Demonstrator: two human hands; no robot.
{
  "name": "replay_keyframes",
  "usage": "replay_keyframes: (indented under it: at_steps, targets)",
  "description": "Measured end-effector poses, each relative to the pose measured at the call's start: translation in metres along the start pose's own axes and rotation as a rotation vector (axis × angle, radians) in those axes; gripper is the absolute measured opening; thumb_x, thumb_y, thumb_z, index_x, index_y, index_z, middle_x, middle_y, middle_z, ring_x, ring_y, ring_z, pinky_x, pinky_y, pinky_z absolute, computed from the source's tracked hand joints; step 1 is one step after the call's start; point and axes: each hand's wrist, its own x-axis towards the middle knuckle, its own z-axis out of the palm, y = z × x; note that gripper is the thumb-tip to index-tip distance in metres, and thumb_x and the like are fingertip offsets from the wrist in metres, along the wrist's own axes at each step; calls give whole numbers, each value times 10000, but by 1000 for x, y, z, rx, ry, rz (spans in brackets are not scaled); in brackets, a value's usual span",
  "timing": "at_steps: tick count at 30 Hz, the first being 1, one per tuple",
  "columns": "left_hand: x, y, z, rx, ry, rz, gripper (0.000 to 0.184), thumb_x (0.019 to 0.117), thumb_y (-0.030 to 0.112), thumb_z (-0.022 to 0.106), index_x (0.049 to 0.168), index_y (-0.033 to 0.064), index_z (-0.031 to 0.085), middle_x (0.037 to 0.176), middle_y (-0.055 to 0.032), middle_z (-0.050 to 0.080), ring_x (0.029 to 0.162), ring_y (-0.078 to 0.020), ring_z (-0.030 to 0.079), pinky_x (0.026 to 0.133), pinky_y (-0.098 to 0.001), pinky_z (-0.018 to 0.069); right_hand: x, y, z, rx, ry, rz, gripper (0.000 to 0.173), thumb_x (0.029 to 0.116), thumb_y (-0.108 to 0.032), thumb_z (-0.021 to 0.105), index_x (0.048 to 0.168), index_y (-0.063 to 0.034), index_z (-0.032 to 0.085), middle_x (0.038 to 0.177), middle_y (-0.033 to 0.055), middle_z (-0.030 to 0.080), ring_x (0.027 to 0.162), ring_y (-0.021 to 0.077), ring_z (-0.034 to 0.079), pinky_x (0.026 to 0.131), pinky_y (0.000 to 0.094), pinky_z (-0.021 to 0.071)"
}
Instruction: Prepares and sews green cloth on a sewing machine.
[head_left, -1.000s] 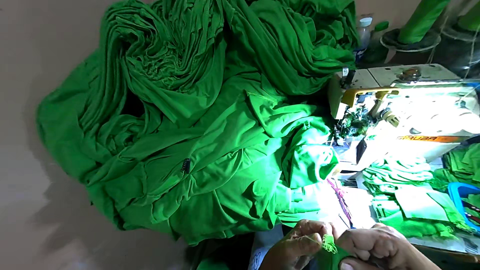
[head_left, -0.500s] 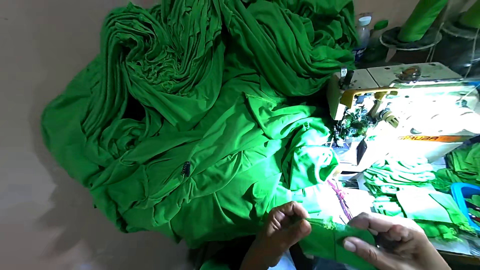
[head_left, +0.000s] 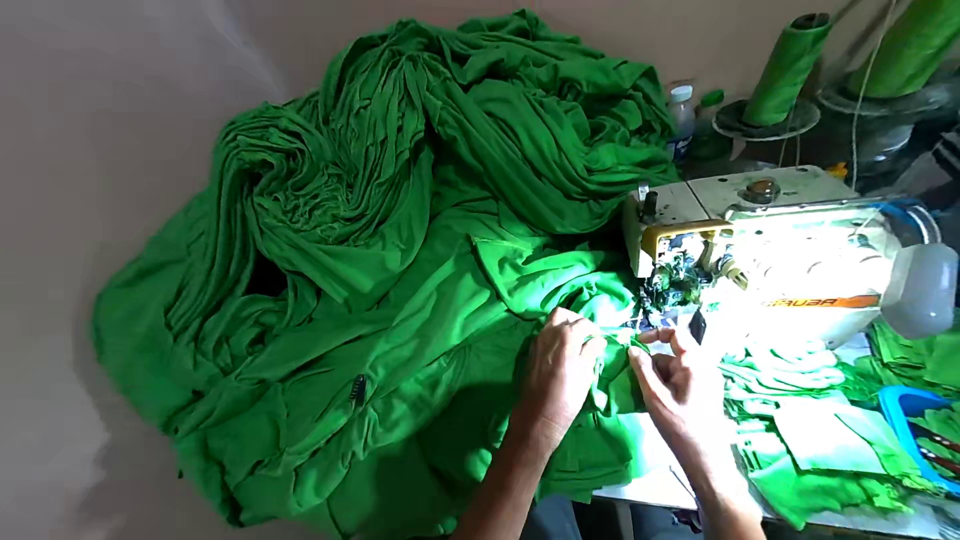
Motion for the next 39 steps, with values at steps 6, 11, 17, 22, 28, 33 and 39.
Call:
replay_keyframes:
  at_steps: [6,11,17,22,28,33,39]
  targets:
    - [-5,-14,17,2,258,186,95,893,53,699,892,-4,774,953,-149,738,888,-213,725,813,-333,583,0,5,1,78,11,28,287,971,-125,609,1170,82,622,759,27,661,564,-33,523,561,149,454]
    - [-1,-16,16,4,347,290,91,856,94,716,854,33,783,908,-114,742,841,-141,713,754,-233,564,4,3,-4,159,-38,134,298,990,-142,599,1211,56,615,737,-1,624,553,-27,499,552,152,446]
    - [3,-13,11,-28,431,367,78,812,111,738,821,45,779,863,-88,740,778,-64,658,696,-147,491,5,6,-7,214,-43,147,139,992,-121,584,960,-7,657,649,-56,557,530,-40,482,527,130,418]
    - [15,-16,13,-56,369,289,60,798,104,763,817,48,772,877,-91,749,779,-80,672,674,-188,501,4,-3,-13,396,-70,271,64,998,-35,580,969,7,617,667,-7,647,517,43,645,491,196,567]
    - [17,-22,14,-188,319,229,86,798,139,766,820,56,762,875,-42,737,736,22,629,635,-119,478,4,0,-15,416,-86,283,34,987,-29,592,969,-13,615,649,-20,649,510,50,649,484,201,569]
    - [19,-25,14,-215,283,194,84,796,143,768,832,68,759,870,-23,727,725,37,631,637,-113,495,3,1,-17,352,-79,254,41,968,-56,626,943,-22,625,629,-33,628,497,36,632,476,192,557]
    - [27,-23,15,-209,230,168,76,799,146,763,818,73,750,837,-2,706,705,31,607,636,-133,481,1,7,-19,292,-67,246,119,942,-116,659,844,-69,610,584,-65,571,456,4,572,445,174,518]
